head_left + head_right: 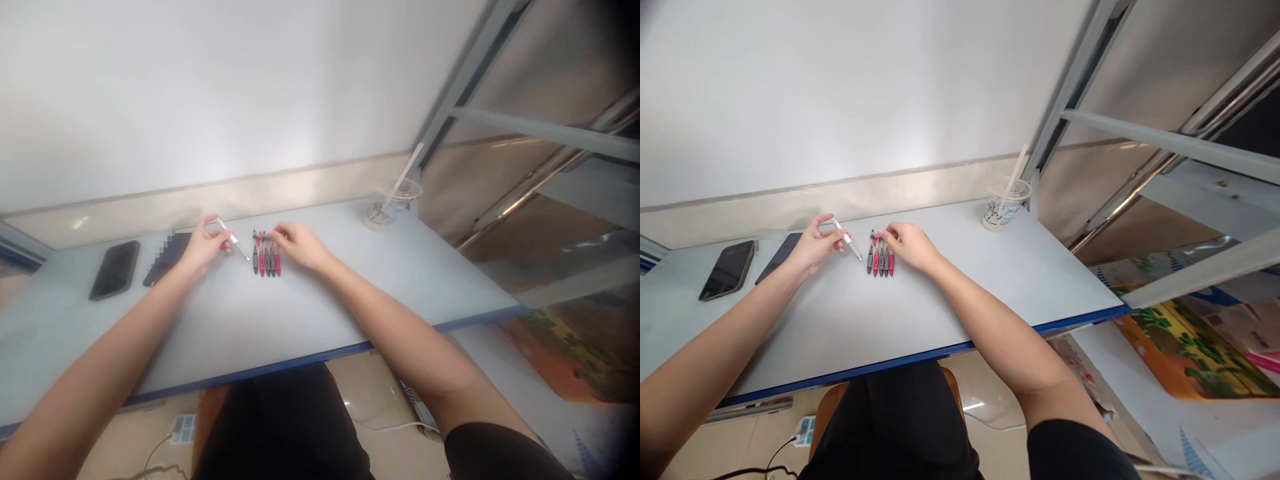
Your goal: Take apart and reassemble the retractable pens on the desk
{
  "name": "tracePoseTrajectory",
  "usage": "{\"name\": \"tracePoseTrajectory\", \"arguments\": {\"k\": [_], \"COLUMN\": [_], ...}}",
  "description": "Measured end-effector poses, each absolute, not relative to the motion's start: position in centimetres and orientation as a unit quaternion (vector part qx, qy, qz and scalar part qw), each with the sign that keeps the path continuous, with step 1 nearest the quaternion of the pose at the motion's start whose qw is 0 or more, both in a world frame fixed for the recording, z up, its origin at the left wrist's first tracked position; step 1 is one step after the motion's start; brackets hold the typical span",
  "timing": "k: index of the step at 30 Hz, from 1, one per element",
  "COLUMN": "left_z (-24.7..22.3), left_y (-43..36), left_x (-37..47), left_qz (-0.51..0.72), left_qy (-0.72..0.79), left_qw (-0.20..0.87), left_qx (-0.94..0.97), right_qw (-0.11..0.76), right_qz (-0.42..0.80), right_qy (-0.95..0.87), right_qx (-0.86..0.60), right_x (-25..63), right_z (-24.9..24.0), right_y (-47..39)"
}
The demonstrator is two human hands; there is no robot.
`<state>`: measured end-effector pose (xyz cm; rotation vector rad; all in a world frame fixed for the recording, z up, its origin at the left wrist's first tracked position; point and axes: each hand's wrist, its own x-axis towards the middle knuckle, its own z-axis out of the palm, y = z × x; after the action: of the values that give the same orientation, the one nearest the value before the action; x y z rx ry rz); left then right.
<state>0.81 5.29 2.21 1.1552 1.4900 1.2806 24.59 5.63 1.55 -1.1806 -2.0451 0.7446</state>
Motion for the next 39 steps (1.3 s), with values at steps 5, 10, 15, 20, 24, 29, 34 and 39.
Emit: {"name": "tracePoseTrajectory", "arguments": {"k": [5,10,15,20,24,29,34,39], "left_z": [1.7,1.7,0.8,0.1,-0.3,-0.4,-0.3,-0.4], "left_y": [6.3,7.4,7.8,7.8,7.9,7.9,7.8,7.8], "left_x": [1.3,1.6,1.5,1.3,1.3,1.6,1.9,1.9], "left_qz": [0.451,0.42,0.412,0.399,0.39,0.38,0.384,0.382], "left_qy": [0.608,0.616,0.611,0.588,0.576,0.569,0.571,0.574], "left_qw": [0.433,0.442,0.446,0.448,0.445,0.444,0.436,0.427], "left_qx": [0.488,0.499,0.508,0.542,0.564,0.578,0.58,0.585], "right_qw": [0.312,0.319,0.29,0.262,0.232,0.212,0.191,0.121], "right_qz": [0.351,0.401,0.406,0.368,0.337,0.289,0.24,0.245], "right_qy": [-0.753,-0.72,-0.725,-0.762,-0.781,-0.795,-0.783,-0.796], "right_qx": [-0.462,-0.469,-0.474,-0.463,-0.472,-0.49,-0.541,-0.54], "right_x": [25.5,25.9,25.8,25.5,25.4,25.2,25.0,25.2], "right_z": [1.1,1.5,1.2,1.1,1.1,1.1,1.5,1.5], "right_y": [6.9,6.9,6.6,6.3,6.2,6.0,6.0,5.9]}}
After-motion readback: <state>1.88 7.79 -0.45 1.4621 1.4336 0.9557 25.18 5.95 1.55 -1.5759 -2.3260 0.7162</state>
